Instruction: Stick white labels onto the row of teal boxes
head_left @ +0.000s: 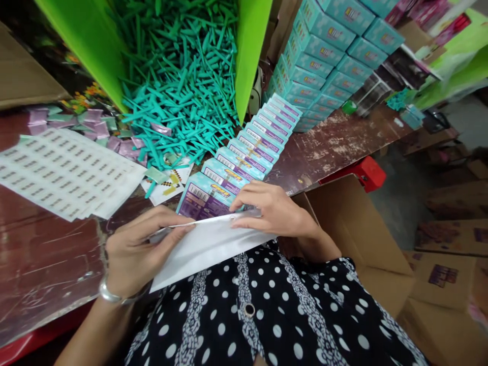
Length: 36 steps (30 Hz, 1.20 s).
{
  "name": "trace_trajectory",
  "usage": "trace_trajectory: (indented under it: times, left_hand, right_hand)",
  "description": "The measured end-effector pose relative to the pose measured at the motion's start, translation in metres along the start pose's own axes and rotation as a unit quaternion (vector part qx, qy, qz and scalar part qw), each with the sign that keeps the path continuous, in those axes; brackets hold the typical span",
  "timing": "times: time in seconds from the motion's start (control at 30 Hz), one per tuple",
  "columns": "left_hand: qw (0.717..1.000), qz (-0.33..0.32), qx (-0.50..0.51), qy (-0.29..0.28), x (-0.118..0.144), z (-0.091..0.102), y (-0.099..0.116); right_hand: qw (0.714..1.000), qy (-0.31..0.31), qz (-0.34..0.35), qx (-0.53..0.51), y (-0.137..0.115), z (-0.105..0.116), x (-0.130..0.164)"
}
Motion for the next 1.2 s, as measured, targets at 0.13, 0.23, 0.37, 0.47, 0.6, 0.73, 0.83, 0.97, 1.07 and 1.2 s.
trace_trajectory:
  times: [0.13,0.23,0.37,0.47,0.6,0.73,0.83,0.97,1.07,1.2]
  left_hand:
    - [1.000,-0.016,-0.007,-0.009,0.002,-0.001,0.004]
    - [1.000,-0.007,-0.012,-0.004,0.004,-0.001,0.005]
    - [0.999,0.052,-0.003,-0.008,0.005,-0.003,0.003]
    - [0.996,0.087,0.010,-0.002,0.006,-0.003,0.000]
    - [0.994,0.105,0.006,0.006,0.006,-0.002,-0.003]
    - [0.993,0.115,-0.027,0.017,0.005,0.001,-0.007]
    - [0.993,0.108,-0.050,0.023,0.002,0.004,-0.009]
    - [0.996,0.070,-0.057,0.016,-0.003,0.004,-0.006]
    - [0.997,0.061,-0.047,-0.009,-0.005,0.000,-0.003]
    - [0.997,0.057,-0.036,-0.020,-0.005,-0.004,-0.003]
  right_hand:
    - [1.000,0.011,-0.005,0.000,0.002,-0.010,0.001]
    - [1.000,0.026,-0.008,0.002,0.004,-0.011,0.001]
    - [0.999,0.036,0.001,-0.001,0.005,-0.010,0.002]
    - [0.999,0.045,0.005,-0.007,0.007,-0.010,0.002]
    - [0.994,0.097,0.048,-0.013,0.009,-0.010,0.000]
    - [0.975,0.157,0.157,0.001,0.001,-0.011,0.003]
    - [0.960,0.197,0.191,-0.060,0.001,0.004,0.005]
    - [0.944,0.315,-0.044,-0.090,0.053,0.051,-0.007]
    - [0.914,0.369,-0.165,-0.036,0.109,0.083,-0.023]
    - [0.913,0.319,-0.253,0.016,0.160,0.090,-0.045]
Point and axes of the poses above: each hand's wrist, its own x-axis away from the middle knuckle, its own z-axis out of the back of the hand, y = z × x, the point moved 4 cm from there along -x, towards the middle knuckle, and after that the axes turned 2 degrees about -x, right-handed, at the moved point
